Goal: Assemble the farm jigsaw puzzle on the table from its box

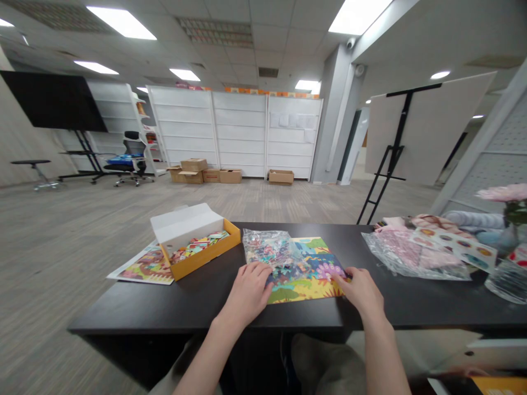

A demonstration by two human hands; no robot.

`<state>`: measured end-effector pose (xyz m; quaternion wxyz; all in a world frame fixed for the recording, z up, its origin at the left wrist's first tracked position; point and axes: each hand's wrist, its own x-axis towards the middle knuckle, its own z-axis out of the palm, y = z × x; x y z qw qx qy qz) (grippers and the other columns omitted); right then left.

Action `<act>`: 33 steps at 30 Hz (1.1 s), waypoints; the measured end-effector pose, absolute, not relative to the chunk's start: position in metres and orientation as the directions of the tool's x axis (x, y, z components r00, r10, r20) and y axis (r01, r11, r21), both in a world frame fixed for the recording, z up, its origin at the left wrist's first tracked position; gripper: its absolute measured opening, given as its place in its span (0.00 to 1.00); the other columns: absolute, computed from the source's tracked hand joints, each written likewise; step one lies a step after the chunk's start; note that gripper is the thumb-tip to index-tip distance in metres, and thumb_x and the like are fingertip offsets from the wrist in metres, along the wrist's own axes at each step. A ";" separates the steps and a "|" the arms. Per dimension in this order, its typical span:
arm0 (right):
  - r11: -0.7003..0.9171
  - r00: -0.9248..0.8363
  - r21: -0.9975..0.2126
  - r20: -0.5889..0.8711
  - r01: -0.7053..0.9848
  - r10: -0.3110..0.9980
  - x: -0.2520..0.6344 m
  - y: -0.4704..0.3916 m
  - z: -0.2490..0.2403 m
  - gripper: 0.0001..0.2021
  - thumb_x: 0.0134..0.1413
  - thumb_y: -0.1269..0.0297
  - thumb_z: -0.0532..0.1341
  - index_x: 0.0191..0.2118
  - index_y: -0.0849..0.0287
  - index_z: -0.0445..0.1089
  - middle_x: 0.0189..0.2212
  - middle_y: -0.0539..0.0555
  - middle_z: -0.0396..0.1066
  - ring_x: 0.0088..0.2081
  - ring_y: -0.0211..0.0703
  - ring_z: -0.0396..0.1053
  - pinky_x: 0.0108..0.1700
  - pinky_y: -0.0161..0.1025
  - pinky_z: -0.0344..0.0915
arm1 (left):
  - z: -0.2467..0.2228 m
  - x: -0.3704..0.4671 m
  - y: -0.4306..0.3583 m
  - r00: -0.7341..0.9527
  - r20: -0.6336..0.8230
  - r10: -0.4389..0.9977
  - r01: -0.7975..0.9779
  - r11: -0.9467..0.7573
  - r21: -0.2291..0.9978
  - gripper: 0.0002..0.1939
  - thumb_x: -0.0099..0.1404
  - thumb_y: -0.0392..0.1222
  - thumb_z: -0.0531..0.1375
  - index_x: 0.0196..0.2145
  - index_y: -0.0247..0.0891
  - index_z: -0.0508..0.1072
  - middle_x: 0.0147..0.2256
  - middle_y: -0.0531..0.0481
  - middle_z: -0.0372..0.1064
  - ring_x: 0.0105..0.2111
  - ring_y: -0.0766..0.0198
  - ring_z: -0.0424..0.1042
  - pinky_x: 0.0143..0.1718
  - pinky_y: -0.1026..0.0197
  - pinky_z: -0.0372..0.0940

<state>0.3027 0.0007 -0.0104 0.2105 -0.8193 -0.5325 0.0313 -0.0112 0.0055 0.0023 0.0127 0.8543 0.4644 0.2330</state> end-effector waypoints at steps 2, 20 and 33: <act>-0.350 0.437 -0.378 0.173 0.857 0.883 0.298 0.001 -0.009 0.25 0.56 0.45 0.56 0.47 0.61 0.76 0.46 0.67 0.73 0.45 0.58 0.75 0.42 0.46 0.68 | 0.004 -0.011 0.004 0.471 0.355 0.808 0.787 -0.566 0.244 0.16 0.68 0.37 0.57 0.53 0.40 0.72 0.53 0.44 0.73 0.57 0.51 0.66 0.57 0.47 0.61; -0.124 0.303 -0.573 0.228 0.810 0.925 0.316 0.003 -0.024 0.18 0.56 0.58 0.52 0.47 0.52 0.75 0.32 0.53 0.78 0.33 0.48 0.74 0.37 0.40 0.65 | 0.007 -0.029 0.001 0.477 0.349 0.807 0.759 -0.578 0.301 0.19 0.65 0.33 0.56 0.53 0.41 0.72 0.54 0.45 0.73 0.56 0.54 0.68 0.54 0.50 0.65; -0.224 0.424 -0.519 0.306 0.825 0.852 0.291 0.000 -0.015 0.17 0.51 0.50 0.60 0.40 0.57 0.73 0.40 0.59 0.71 0.39 0.50 0.72 0.41 0.42 0.66 | 0.004 -0.016 0.002 0.428 0.455 0.781 0.718 -0.599 0.354 0.27 0.69 0.38 0.55 0.65 0.40 0.60 0.64 0.41 0.61 0.63 0.52 0.61 0.63 0.44 0.60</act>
